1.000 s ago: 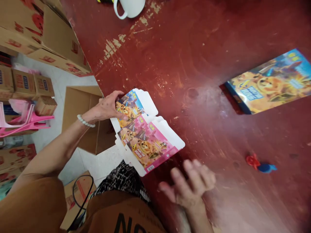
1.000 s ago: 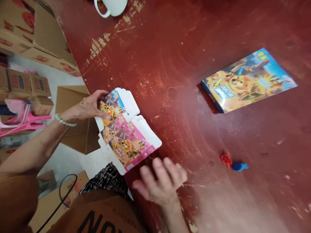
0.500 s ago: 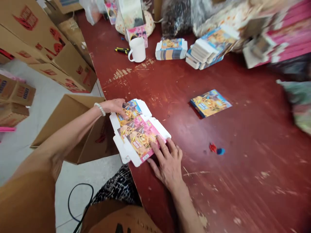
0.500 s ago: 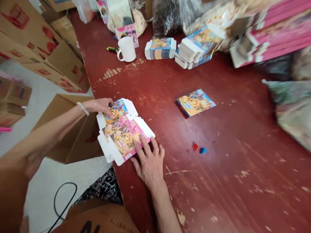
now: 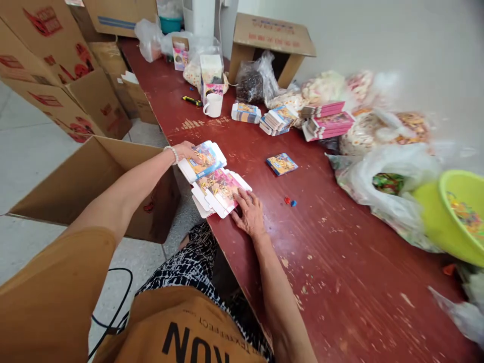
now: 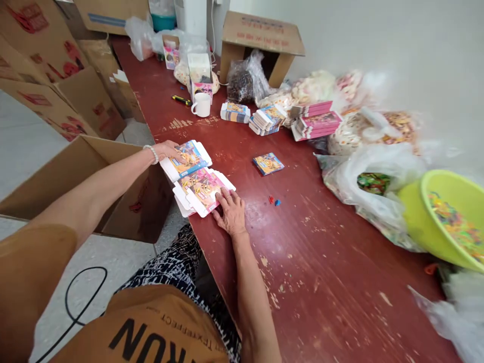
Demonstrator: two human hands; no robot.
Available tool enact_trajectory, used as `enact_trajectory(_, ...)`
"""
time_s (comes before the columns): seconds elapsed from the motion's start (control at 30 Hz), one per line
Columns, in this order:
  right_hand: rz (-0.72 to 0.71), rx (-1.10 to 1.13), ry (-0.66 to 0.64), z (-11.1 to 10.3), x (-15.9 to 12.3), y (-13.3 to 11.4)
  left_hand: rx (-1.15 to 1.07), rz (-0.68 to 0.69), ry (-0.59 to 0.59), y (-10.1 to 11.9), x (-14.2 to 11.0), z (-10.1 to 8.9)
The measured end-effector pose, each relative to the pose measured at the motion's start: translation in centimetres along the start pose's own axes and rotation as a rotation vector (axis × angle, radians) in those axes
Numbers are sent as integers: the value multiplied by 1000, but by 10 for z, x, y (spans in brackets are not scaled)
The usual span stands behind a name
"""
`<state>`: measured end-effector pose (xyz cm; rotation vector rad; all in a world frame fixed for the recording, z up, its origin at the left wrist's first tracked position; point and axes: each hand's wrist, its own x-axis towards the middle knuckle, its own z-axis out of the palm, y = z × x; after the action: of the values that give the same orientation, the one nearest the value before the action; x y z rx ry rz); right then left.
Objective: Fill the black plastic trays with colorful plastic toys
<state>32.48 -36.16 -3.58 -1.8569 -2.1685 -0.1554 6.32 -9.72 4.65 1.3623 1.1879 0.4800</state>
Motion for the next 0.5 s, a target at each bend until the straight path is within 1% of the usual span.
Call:
enact_trajectory(0.13, 49, -40, -17, 3, 1, -5, -152, 109, 148, 4, -2, -22)
enact_trajectory(0.2, 71, -42, -12, 4, 4, -10, -240, 170, 170, 7, -5, -35)
enact_trajectory(0.3, 80, -56, 17, 8, 11, -23, -371, 225, 119, 10, -17, -50)
enact_trajectory(0.37, 60, -56, 39, 11, 19, -33, -403, 234, 58, 9, -28, -52)
enact_trajectory(0.43, 16, -16, 34, 16, 29, -41, -399, 228, -2, 5, -41, -45)
enact_trajectory(0.5, -22, 67, 30, 20, 36, -44, -390, 186, -85, -1, -53, -30)
